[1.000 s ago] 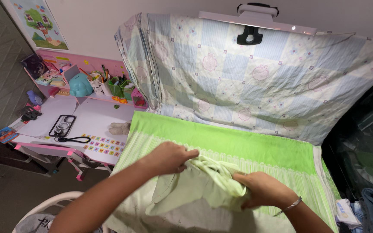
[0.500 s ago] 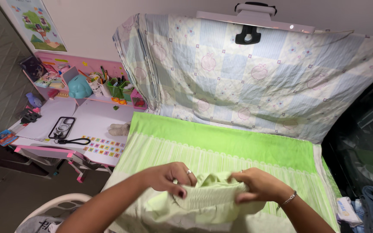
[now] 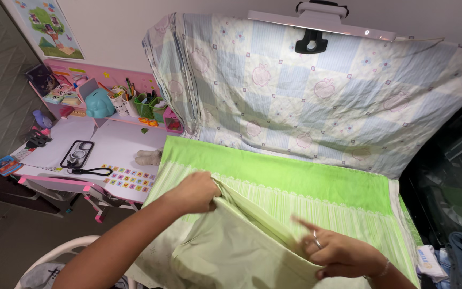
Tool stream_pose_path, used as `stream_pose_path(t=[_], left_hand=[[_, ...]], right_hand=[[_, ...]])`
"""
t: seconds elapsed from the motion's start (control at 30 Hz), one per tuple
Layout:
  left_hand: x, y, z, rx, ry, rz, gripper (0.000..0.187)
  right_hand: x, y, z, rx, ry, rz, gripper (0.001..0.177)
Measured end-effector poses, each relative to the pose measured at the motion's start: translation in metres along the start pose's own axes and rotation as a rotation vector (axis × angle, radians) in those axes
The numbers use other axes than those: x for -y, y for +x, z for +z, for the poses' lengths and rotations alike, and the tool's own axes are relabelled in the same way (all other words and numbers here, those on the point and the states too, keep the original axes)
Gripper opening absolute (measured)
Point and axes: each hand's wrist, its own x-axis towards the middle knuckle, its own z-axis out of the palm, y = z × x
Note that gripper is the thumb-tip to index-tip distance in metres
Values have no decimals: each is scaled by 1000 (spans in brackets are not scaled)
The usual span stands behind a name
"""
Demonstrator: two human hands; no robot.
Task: The person folds a pair of blue jeans, a light green short, and a white t-shirt one by one on a green and white striped cloth. Each item is smoothed, folded into a compact rectangle, and placed on a growing stack to the right.
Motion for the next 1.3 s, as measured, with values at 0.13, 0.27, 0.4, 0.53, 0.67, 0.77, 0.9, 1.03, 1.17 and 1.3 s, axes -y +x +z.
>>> stream_pose_path(t=[0.13,0.27,0.4,0.53,0.67,0.77,0.9,1.03,1.17,1.3], left_hand=[[7,-6,-10,-256,-15,295,27],[8,-14,-28,-217,-195,384,34],[12,-12,-22,-403,-368,507,15],[22,-9,3,-355,-1172,617,17],[54,-15,7,-119,-1458,464,19],[74,-28,-8,-255,-1051,672,25],[82,-34,-16,-305,-970,803,30],[99,17,16,-437,-803,257,38],[111,100,104,-413,-759,76,40],[95,147,199,-269,-915,-250,37]], right_hand=[[29,14,-14,-80,-298,160,33],[39,43,-35,14,-685,627,42],[21,45,-45,26,-842,764,32],[-18,30,-57,-438,-1031,42,24],[-57,-3,-74,-250,-328,179,30],[-70,-44,-65,-399,216,-224,26],[-94,-77,-39,-722,850,-221,27],[-154,-64,-73,-671,514,73,36],[-222,-33,-72,-674,228,769,49],[-261,-1,-15,-925,750,745,32]])
